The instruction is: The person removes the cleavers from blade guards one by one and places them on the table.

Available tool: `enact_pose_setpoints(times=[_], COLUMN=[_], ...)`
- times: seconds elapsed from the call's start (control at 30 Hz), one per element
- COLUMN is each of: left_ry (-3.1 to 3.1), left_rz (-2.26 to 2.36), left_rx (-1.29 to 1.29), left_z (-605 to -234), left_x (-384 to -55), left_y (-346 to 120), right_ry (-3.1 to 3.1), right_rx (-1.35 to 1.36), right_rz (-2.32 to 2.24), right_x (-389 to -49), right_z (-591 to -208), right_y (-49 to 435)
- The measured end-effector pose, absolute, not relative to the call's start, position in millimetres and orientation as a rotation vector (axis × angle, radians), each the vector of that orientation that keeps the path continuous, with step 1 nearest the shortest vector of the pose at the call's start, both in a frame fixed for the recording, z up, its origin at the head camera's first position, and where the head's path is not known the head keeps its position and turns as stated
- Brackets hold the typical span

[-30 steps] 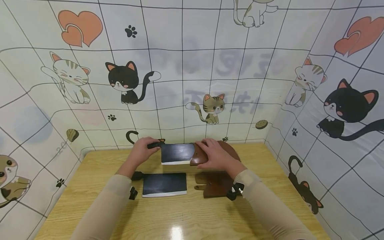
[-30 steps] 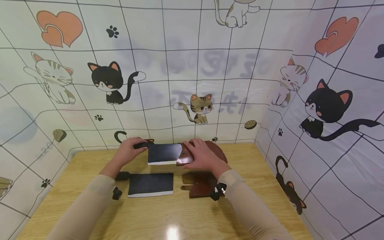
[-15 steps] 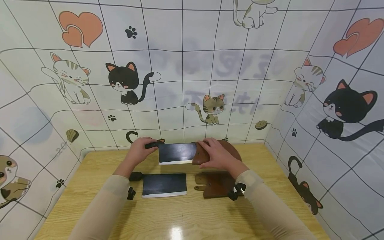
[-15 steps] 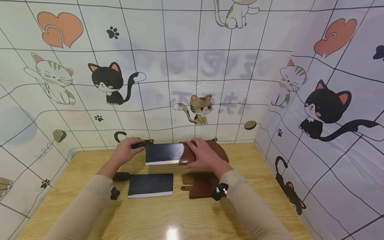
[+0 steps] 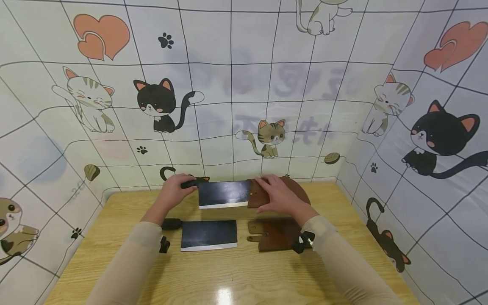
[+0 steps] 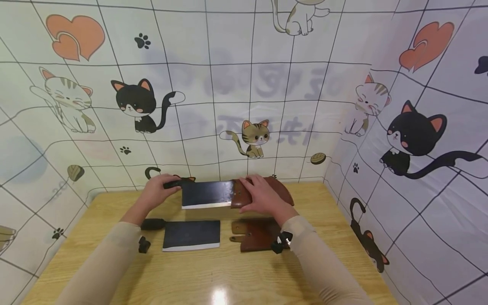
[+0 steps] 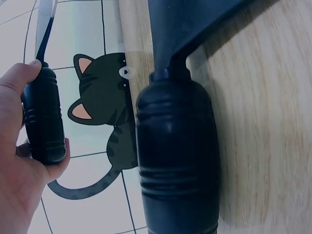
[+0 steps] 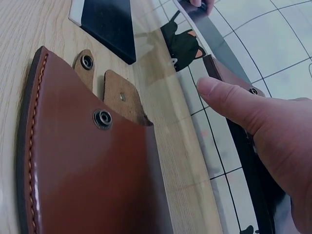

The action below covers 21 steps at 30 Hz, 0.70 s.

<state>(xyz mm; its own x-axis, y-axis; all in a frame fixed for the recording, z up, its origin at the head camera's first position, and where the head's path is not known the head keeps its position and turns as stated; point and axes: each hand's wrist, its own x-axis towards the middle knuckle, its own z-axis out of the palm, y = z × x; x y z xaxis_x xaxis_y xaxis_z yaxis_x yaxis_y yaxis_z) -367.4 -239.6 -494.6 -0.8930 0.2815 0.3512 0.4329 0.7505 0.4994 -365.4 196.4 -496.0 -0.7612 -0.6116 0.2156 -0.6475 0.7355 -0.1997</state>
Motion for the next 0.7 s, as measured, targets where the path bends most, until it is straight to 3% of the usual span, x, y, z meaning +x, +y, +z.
enact_pose_setpoints(times=[0.7], left_ry=[-2.742], left_rz=[-0.828], left_rx=[-0.538], left_z=[-499.4], left_x=[-366.2], left_y=[-265.9], right_ry=[-2.822], right_rx=[0.971], right_rz=[0.361], right_x=[-371.4], right_z=[-497.3], right_y=[217.5])
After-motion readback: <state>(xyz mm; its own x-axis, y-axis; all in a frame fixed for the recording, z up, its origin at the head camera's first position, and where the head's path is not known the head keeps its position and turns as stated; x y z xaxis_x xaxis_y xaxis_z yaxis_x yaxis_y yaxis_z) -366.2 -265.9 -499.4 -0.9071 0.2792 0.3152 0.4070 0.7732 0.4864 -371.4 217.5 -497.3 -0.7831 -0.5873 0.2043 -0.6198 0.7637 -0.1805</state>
